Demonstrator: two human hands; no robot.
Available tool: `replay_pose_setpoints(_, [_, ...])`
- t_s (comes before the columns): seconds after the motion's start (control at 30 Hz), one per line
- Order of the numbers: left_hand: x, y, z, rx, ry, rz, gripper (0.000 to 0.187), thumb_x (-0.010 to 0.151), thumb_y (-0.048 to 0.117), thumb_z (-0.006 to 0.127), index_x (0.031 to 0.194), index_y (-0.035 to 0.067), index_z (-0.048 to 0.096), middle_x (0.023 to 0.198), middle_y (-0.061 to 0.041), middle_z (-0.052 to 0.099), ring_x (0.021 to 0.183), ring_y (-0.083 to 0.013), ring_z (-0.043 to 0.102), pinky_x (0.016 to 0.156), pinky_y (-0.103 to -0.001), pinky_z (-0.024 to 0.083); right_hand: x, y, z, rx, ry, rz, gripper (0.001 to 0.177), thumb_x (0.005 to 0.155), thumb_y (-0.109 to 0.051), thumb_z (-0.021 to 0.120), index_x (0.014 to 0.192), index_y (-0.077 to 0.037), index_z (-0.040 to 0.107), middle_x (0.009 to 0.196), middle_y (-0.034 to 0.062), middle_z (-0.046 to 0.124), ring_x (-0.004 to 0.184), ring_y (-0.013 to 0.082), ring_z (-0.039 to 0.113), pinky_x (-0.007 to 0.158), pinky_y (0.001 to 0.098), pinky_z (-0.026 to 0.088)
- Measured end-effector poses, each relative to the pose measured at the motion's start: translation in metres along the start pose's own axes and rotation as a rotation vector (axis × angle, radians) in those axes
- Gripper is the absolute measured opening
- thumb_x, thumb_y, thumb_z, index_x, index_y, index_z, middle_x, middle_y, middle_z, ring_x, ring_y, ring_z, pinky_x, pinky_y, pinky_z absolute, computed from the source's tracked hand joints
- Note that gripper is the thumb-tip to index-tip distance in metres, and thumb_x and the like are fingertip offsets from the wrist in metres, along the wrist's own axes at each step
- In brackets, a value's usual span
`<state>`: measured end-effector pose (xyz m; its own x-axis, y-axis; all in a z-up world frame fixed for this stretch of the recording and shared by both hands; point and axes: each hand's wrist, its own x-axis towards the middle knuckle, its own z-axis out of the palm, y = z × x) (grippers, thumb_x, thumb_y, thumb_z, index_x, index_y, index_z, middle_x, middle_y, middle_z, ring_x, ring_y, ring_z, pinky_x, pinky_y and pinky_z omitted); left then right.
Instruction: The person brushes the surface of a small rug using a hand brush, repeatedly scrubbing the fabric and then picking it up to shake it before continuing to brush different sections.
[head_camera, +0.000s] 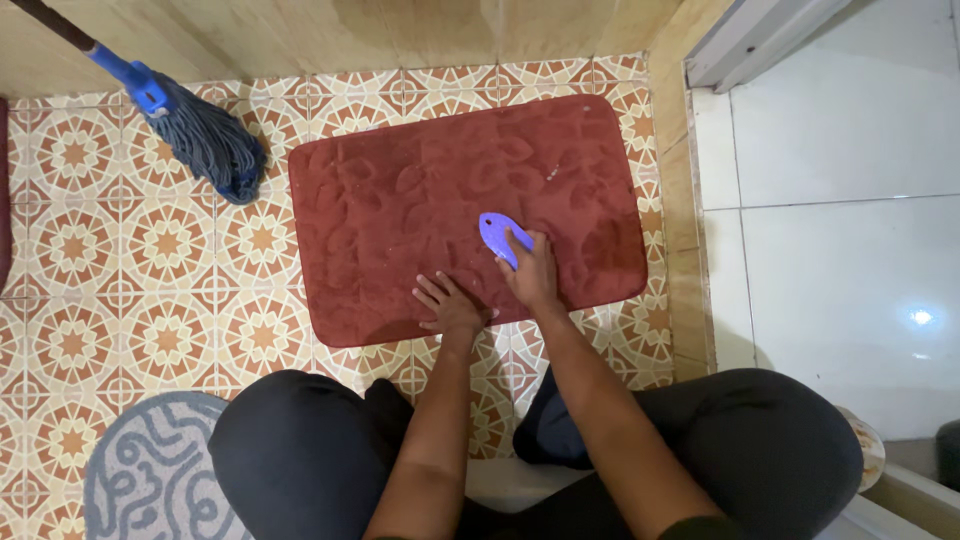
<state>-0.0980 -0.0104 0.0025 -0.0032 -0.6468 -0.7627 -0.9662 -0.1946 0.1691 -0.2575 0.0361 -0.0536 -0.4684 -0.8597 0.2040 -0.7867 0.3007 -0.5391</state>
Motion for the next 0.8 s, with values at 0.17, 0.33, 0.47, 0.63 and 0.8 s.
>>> replay_pose_setpoints(0.17, [-0.002, 0.002, -0.004, -0.001, -0.012, -0.006, 0.145, 0.069, 0.053, 0.092, 0.165, 0.016, -0.012, 0.168, -0.013, -0.032, 0.157, -0.0376, -0.023, 0.118, -0.074, 0.017, 0.021, 0.046, -0.035, -0.045, -0.050, 0.165, 0.062, 0.082, -0.031, 0.084, 0.139, -0.015, 0.067, 0.127, 0.0206, 0.062, 0.115, 0.0393, 0.058, 0.098, 0.0471, 0.050])
replay_pose_setpoints(0.33, [-0.004, 0.001, -0.005, 0.011, -0.016, -0.005, 0.147, 0.068, 0.054, 0.092, 0.165, 0.018, -0.013, 0.169, -0.011, -0.031, 0.157, -0.0354, -0.022, 0.119, -0.073, 0.019, 0.038, 0.099, -0.069, -0.173, 0.030, 0.498, 0.059, 0.089, -0.037, 0.082, 0.139, -0.009, 0.064, 0.118, 0.0258, 0.066, 0.109, 0.0430, 0.061, 0.095, 0.0504, 0.050])
replay_pose_setpoints(0.47, [-0.007, 0.001, -0.004, -0.041, 0.008, 0.022, 0.143, 0.074, 0.055, 0.090, 0.164, 0.011, -0.012, 0.168, -0.015, -0.031, 0.156, -0.0398, -0.024, 0.116, -0.078, 0.015, 0.040, 0.083, -0.025, -0.130, 0.497, 0.136, 0.061, 0.084, -0.026, 0.084, 0.138, -0.005, 0.065, 0.113, 0.0318, 0.060, 0.103, 0.0458, 0.057, 0.088, 0.0522, 0.049])
replay_pose_setpoints(0.63, [0.002, 0.011, -0.001, -0.013, 0.011, -0.004, 0.143, 0.071, 0.052, 0.090, 0.164, 0.014, -0.012, 0.169, -0.015, -0.031, 0.157, -0.0398, -0.023, 0.117, -0.075, 0.017, 0.009, -0.016, 0.031, 0.229, -0.012, 0.121, 0.056, 0.080, -0.027, 0.085, 0.132, -0.014, 0.070, 0.120, 0.0214, 0.060, 0.112, 0.0377, 0.059, 0.098, 0.0453, 0.050])
replay_pose_setpoints(0.8, [0.006, 0.008, 0.006, -0.050, 0.048, -0.015, 0.143, 0.073, 0.050, 0.090, 0.164, 0.011, -0.013, 0.168, -0.016, -0.031, 0.156, -0.0412, -0.024, 0.116, -0.076, 0.017, -0.013, -0.047, 0.012, 0.187, -0.125, -0.008, 0.062, 0.076, -0.026, 0.086, 0.134, -0.015, 0.069, 0.125, 0.0235, 0.058, 0.115, 0.0429, 0.057, 0.096, 0.0472, 0.050])
